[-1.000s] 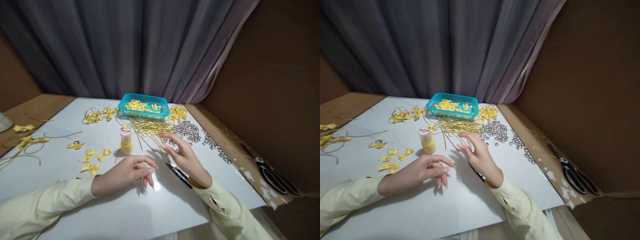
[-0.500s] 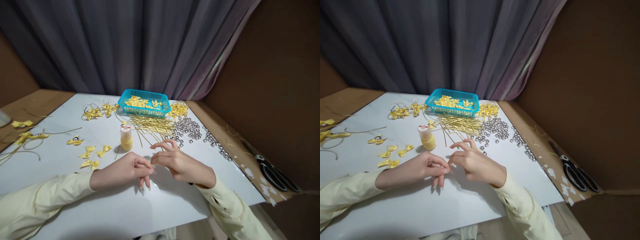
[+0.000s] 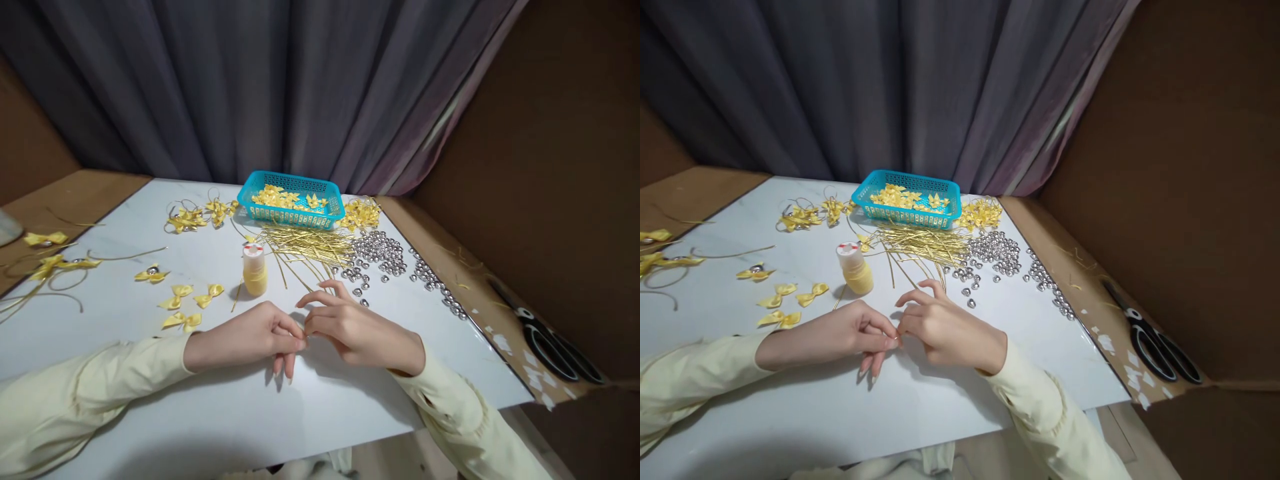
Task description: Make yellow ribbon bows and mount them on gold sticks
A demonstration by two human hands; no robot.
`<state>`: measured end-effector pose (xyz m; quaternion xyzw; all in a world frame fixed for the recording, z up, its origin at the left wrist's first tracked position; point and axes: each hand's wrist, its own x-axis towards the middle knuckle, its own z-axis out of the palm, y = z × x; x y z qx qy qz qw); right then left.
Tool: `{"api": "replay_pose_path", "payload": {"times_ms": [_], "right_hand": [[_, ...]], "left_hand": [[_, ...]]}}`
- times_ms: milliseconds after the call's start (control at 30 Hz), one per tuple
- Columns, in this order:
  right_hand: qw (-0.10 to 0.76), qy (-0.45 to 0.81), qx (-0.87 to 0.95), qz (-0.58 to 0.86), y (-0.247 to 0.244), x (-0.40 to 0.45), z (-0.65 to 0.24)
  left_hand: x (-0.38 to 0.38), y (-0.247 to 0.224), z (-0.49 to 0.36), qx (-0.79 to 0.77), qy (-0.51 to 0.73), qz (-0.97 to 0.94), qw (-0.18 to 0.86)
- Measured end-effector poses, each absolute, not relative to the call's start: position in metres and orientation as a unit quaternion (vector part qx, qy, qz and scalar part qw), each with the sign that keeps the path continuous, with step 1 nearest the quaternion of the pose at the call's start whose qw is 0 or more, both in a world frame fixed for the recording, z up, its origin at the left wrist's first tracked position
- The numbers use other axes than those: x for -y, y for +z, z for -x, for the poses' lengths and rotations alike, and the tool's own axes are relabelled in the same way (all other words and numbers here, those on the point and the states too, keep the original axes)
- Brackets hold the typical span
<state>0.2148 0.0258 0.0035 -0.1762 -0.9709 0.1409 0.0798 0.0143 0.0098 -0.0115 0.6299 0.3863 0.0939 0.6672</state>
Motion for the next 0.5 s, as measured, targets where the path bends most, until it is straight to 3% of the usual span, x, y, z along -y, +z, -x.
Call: {"api": "replay_pose_path", "payload": {"times_ms": [500], "right_hand": [[0.139,0.084,0.967,0.195,0.0054,-0.0250,-0.2158]], "left_hand": [[-0.0151,-0.0112,-0.0118,-0.385,0.080,-0.623,0.677]]}}
